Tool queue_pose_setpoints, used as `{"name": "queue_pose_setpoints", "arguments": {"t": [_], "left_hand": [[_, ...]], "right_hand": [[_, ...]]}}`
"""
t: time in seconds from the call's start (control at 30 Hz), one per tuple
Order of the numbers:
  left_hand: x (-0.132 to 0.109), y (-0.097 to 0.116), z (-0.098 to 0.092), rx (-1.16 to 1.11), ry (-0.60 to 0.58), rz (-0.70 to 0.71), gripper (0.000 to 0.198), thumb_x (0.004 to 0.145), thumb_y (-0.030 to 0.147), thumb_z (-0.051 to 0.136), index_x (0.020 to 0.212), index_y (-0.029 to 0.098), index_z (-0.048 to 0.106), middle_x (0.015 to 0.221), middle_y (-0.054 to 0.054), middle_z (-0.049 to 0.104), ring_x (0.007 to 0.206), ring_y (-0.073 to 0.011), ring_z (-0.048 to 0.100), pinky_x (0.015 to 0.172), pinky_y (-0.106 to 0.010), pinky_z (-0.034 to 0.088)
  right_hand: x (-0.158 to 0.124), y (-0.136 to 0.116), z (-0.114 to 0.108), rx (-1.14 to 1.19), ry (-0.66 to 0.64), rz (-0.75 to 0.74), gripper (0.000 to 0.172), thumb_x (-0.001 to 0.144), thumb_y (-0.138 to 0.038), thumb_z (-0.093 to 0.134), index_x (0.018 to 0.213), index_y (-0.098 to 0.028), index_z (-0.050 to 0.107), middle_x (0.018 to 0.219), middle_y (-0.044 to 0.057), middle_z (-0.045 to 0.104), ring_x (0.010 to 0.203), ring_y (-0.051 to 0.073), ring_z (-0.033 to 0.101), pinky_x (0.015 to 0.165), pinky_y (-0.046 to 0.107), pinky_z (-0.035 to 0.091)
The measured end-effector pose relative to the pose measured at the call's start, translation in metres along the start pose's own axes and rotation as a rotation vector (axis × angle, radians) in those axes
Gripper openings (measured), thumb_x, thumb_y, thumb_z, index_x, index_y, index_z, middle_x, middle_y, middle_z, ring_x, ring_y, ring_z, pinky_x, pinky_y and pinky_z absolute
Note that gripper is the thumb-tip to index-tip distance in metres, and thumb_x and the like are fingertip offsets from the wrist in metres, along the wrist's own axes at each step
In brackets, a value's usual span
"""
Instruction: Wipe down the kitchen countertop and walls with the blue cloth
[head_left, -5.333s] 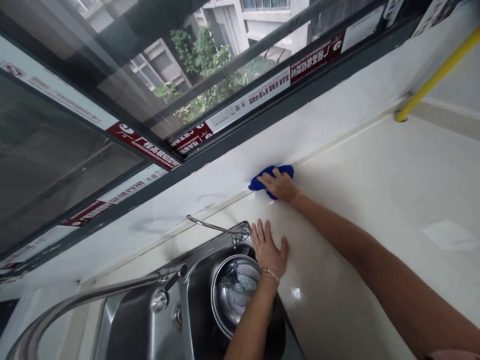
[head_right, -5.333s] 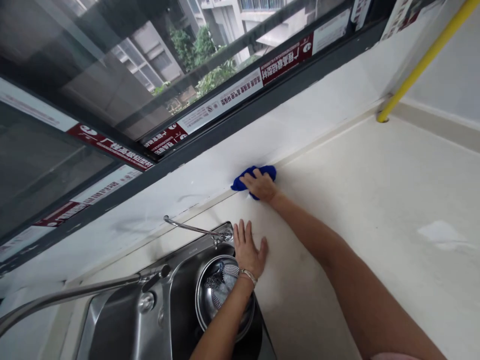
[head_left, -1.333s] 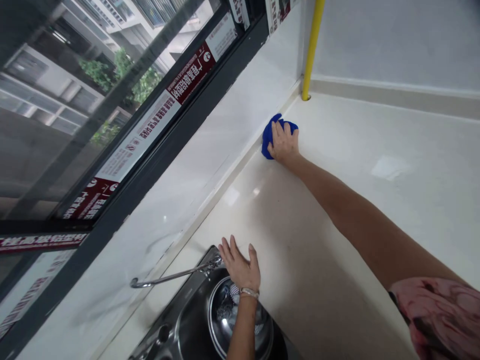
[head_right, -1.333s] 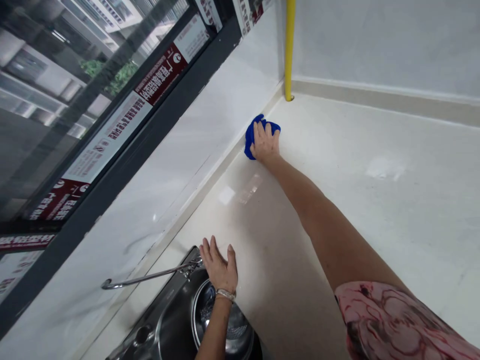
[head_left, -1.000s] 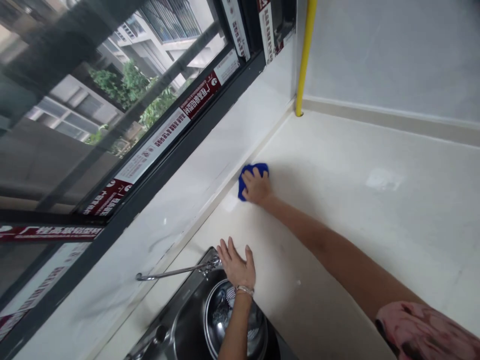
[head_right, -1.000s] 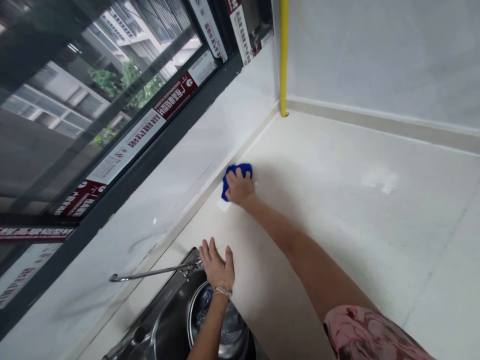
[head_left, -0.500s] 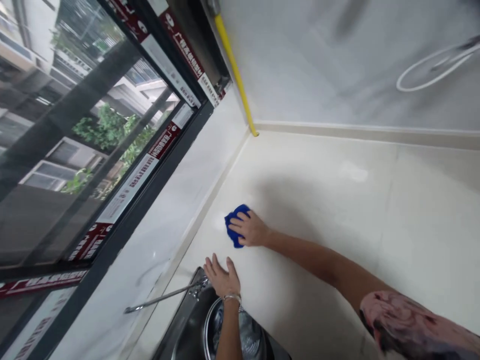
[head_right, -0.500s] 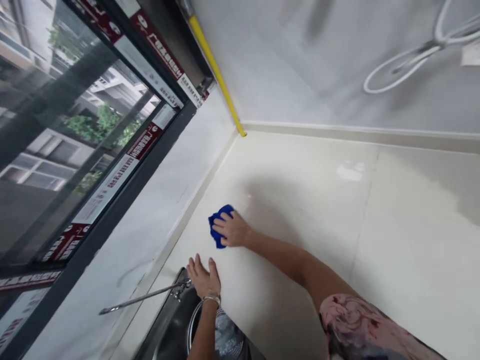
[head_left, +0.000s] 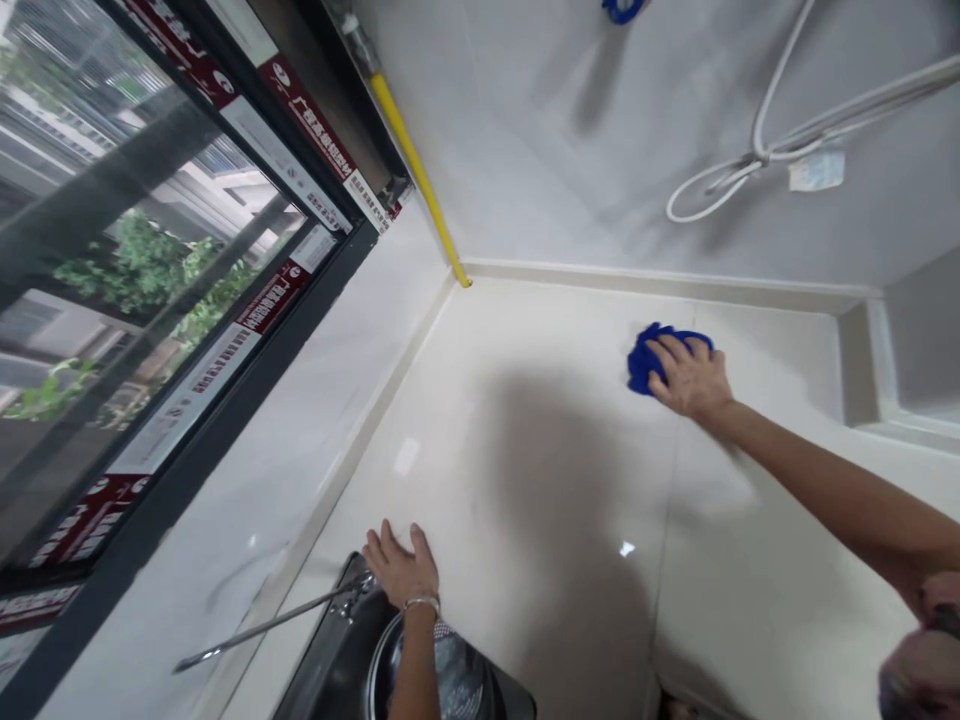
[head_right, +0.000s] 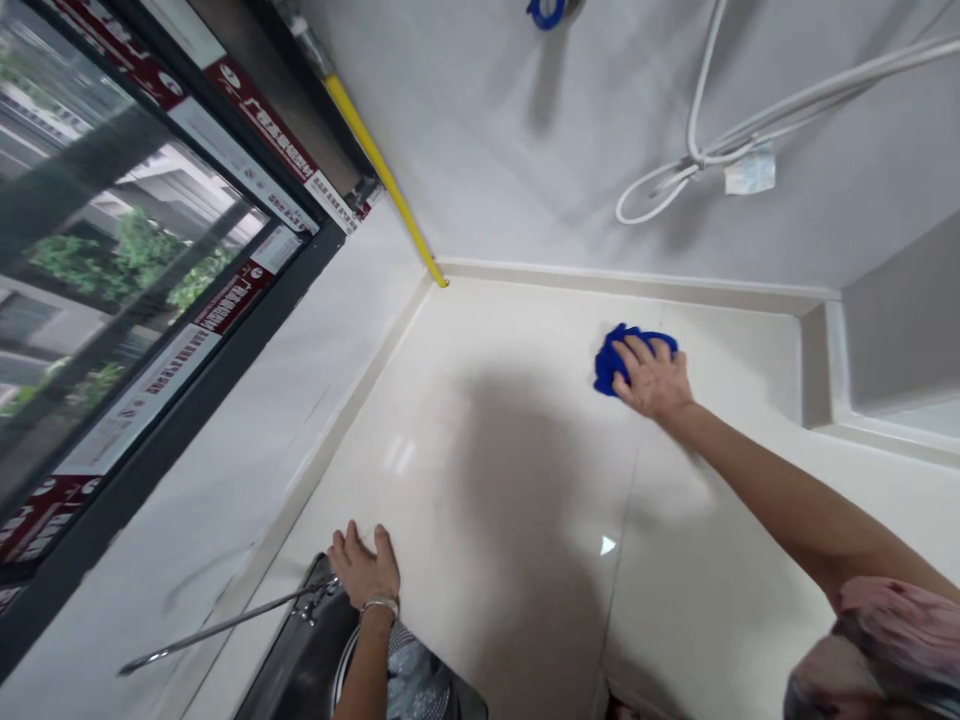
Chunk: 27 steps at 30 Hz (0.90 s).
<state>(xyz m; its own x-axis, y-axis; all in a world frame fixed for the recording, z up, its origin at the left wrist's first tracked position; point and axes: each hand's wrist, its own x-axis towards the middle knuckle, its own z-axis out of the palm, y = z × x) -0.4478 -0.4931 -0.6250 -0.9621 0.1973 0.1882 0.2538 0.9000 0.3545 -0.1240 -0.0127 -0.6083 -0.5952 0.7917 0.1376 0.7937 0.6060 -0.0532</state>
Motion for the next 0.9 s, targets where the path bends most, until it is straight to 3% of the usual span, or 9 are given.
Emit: {"name": "queue_pose_setpoints", "arguments": {"t": [0.07, 0.17, 0.27, 0.37, 0.5, 0.6, 0.67, 0.77, 0.9], "left_hand": [[-0.001, 0.0, 0.001, 0.001, -0.001, -0.004, 0.076, 0.095, 0.055, 0.045, 0.152, 0.004, 0.049, 0.165, -0.025, 0.035, 0.158, -0.0406, 0.022, 0.13, -0.058, 0.02], [-0.002, 0.0, 0.001, 0.003, -0.011, -0.008, 0.076, 0.095, 0.056, 0.046, 0.153, 0.006, 0.049, 0.166, -0.024, 0.035, 0.157, -0.0404, 0.023, 0.129, -0.059, 0.022], [-0.003, 0.0, 0.001, 0.014, 0.005, 0.008, 0.076, 0.095, 0.057, 0.046, 0.152, 0.005, 0.049, 0.165, -0.025, 0.035, 0.157, -0.041, 0.024, 0.129, -0.059, 0.023], [-0.004, 0.0, 0.001, 0.028, 0.023, 0.038, 0.076, 0.096, 0.056, 0.045, 0.151, 0.004, 0.05, 0.164, -0.026, 0.037, 0.156, -0.0414, 0.024, 0.129, -0.059, 0.023], [-0.003, -0.002, 0.001, 0.044, 0.01, 0.049, 0.075, 0.097, 0.057, 0.045, 0.151, 0.005, 0.05, 0.164, -0.025, 0.036, 0.156, -0.0411, 0.024, 0.129, -0.059, 0.023], [-0.003, -0.003, 0.0, 0.049, 0.006, 0.044, 0.073, 0.097, 0.056, 0.045, 0.151, 0.007, 0.049, 0.164, -0.024, 0.036, 0.157, -0.0399, 0.024, 0.128, -0.06, 0.023], [-0.003, -0.002, -0.001, 0.04, 0.007, 0.043, 0.072, 0.097, 0.055, 0.044, 0.15, 0.007, 0.05, 0.164, -0.024, 0.036, 0.157, -0.0395, 0.024, 0.128, -0.059, 0.023], [-0.003, 0.001, -0.002, 0.02, 0.009, 0.034, 0.071, 0.097, 0.055, 0.044, 0.15, 0.007, 0.051, 0.164, -0.025, 0.036, 0.157, -0.0399, 0.024, 0.128, -0.059, 0.024], [-0.003, 0.004, -0.002, 0.002, 0.014, 0.013, 0.071, 0.096, 0.054, 0.045, 0.151, 0.009, 0.05, 0.165, -0.024, 0.036, 0.157, -0.0398, 0.024, 0.128, -0.061, 0.025]], "right_hand": [[0.014, 0.018, -0.003, -0.038, 0.025, 0.119, 0.066, 0.098, -0.048, 0.033, 0.156, -0.016, 0.042, 0.154, 0.02, 0.046, 0.129, 0.044, 0.039, 0.097, 0.059, 0.035], [0.048, 0.006, -0.004, -0.045, 0.047, 0.244, 0.068, 0.098, -0.046, 0.035, 0.154, -0.009, 0.041, 0.146, 0.025, 0.05, 0.122, 0.045, 0.041, 0.096, 0.059, 0.034], [0.082, -0.047, -0.001, -0.011, 0.027, 0.228, 0.068, 0.097, -0.044, 0.037, 0.155, -0.009, 0.038, 0.148, 0.025, 0.048, 0.126, 0.046, 0.038, 0.098, 0.061, 0.033], [0.092, -0.127, 0.001, 0.08, -0.043, 0.055, 0.069, 0.096, -0.043, 0.038, 0.158, -0.014, 0.037, 0.158, 0.021, 0.041, 0.13, 0.046, 0.035, 0.103, 0.064, 0.031], [0.044, -0.233, -0.001, 0.256, -0.161, -0.266, 0.072, 0.093, -0.042, 0.043, 0.16, -0.019, 0.038, 0.164, 0.014, 0.038, 0.138, 0.045, 0.03, 0.109, 0.064, 0.028], [-0.027, -0.277, -0.007, 0.402, -0.222, -0.533, 0.073, 0.092, -0.04, 0.047, 0.161, -0.019, 0.038, 0.165, 0.012, 0.038, 0.142, 0.045, 0.027, 0.111, 0.065, 0.026], [-0.081, -0.283, -0.009, 0.483, -0.258, -0.674, 0.073, 0.091, -0.039, 0.049, 0.161, -0.02, 0.038, 0.165, 0.01, 0.039, 0.143, 0.045, 0.028, 0.112, 0.065, 0.026], [-0.151, -0.258, -0.008, 0.552, -0.305, -0.834, 0.076, 0.089, -0.042, 0.053, 0.161, -0.025, 0.039, 0.162, 0.007, 0.045, 0.144, 0.041, 0.032, 0.115, 0.064, 0.026], [-0.171, -0.184, -0.001, 0.543, -0.326, -0.956, 0.075, 0.085, -0.046, 0.058, 0.158, -0.036, 0.044, 0.157, 0.003, 0.052, 0.138, 0.037, 0.042, 0.113, 0.058, 0.032]]}}
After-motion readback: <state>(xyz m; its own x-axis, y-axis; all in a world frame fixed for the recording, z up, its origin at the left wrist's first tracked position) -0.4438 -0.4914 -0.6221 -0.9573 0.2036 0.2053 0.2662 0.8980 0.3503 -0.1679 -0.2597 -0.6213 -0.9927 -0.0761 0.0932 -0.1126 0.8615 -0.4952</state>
